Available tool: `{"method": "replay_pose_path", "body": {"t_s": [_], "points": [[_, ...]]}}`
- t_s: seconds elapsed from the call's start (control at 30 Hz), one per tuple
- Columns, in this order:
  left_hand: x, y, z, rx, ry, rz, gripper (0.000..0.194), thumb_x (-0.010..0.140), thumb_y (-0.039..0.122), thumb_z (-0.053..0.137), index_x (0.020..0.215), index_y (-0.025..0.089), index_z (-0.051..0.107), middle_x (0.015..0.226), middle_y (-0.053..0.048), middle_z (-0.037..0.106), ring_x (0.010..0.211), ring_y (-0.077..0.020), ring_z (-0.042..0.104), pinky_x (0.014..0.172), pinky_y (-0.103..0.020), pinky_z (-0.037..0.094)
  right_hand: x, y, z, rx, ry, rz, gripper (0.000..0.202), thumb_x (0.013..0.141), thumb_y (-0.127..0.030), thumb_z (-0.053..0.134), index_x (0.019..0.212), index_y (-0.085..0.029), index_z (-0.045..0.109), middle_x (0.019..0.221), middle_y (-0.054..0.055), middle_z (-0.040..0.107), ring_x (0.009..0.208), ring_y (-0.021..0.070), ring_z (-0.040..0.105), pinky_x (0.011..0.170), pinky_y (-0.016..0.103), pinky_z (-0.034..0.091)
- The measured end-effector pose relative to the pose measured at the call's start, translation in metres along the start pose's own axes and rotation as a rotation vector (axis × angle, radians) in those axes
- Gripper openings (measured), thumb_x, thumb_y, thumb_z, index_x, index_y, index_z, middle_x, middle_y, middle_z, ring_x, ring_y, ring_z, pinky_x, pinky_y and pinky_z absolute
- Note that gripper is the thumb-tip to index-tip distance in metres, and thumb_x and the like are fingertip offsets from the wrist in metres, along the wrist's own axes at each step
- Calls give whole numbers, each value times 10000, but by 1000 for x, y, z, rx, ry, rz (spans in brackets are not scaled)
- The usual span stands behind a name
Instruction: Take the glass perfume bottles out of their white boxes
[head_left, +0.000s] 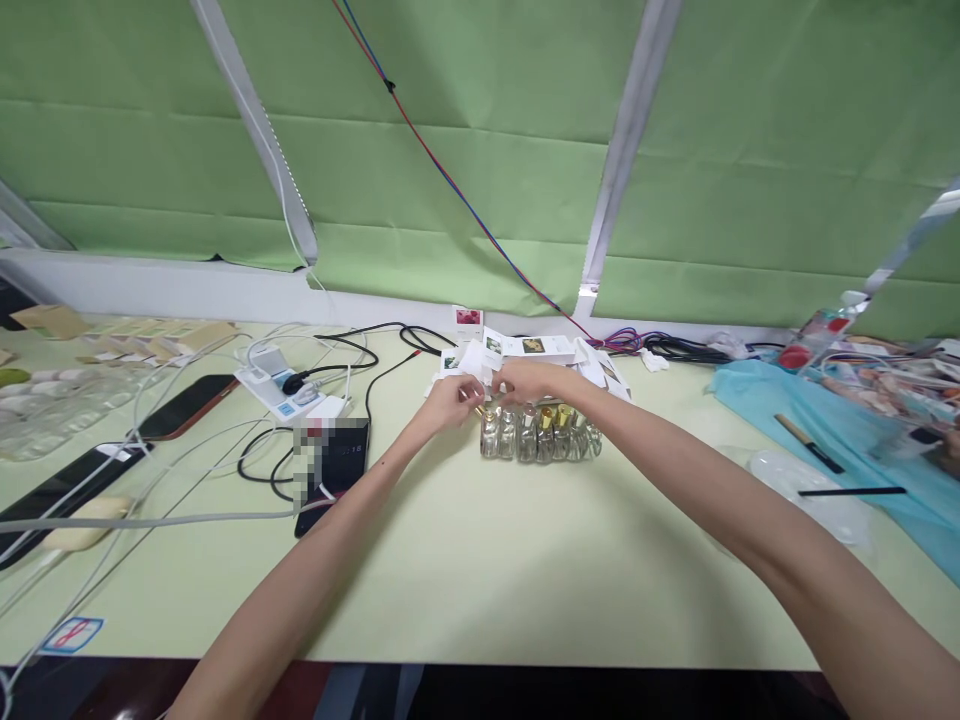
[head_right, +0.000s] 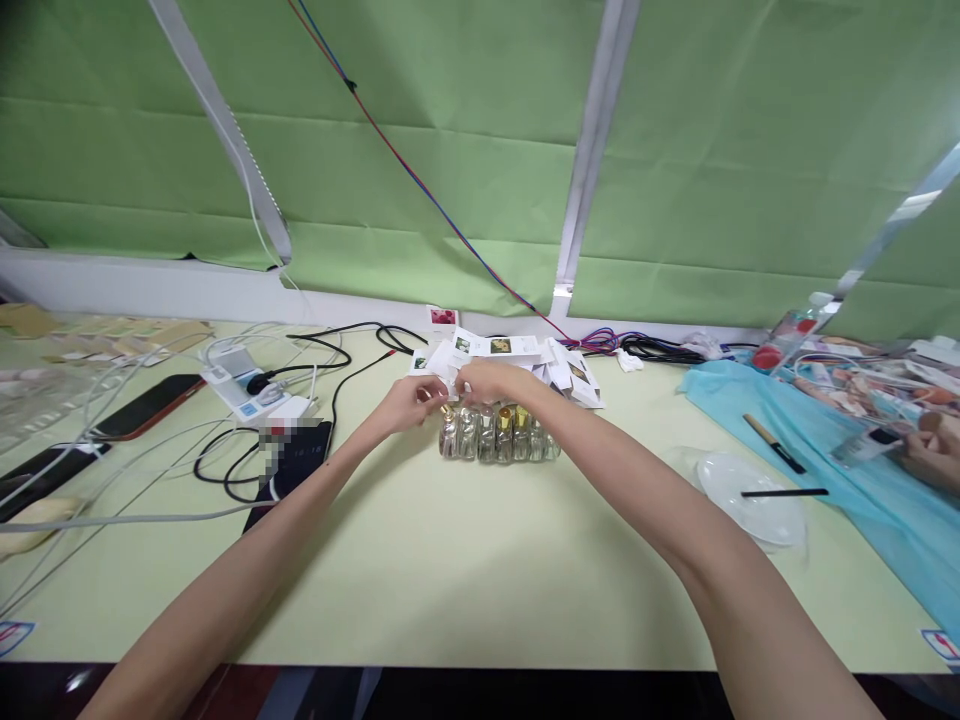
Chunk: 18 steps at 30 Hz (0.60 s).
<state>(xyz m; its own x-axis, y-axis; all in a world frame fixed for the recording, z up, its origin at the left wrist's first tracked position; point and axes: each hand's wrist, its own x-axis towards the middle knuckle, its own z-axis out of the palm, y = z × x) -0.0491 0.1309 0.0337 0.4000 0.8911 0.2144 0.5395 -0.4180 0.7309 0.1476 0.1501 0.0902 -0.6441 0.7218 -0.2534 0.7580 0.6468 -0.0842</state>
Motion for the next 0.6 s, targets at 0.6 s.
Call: {"method": "replay_pose_path", "body": {"t_s": [0.6], "points": [[-36, 15, 12, -226, -34, 144, 510, 843, 571, 632, 1176, 189, 687, 1257, -113, 681, 1175, -282, 605, 998, -374, 476, -49, -49, -12, -148, 77, 83, 310, 947, -369, 578, 1041, -116, 730, 940, 179, 730, 879, 275, 686, 660, 298, 419]]}}
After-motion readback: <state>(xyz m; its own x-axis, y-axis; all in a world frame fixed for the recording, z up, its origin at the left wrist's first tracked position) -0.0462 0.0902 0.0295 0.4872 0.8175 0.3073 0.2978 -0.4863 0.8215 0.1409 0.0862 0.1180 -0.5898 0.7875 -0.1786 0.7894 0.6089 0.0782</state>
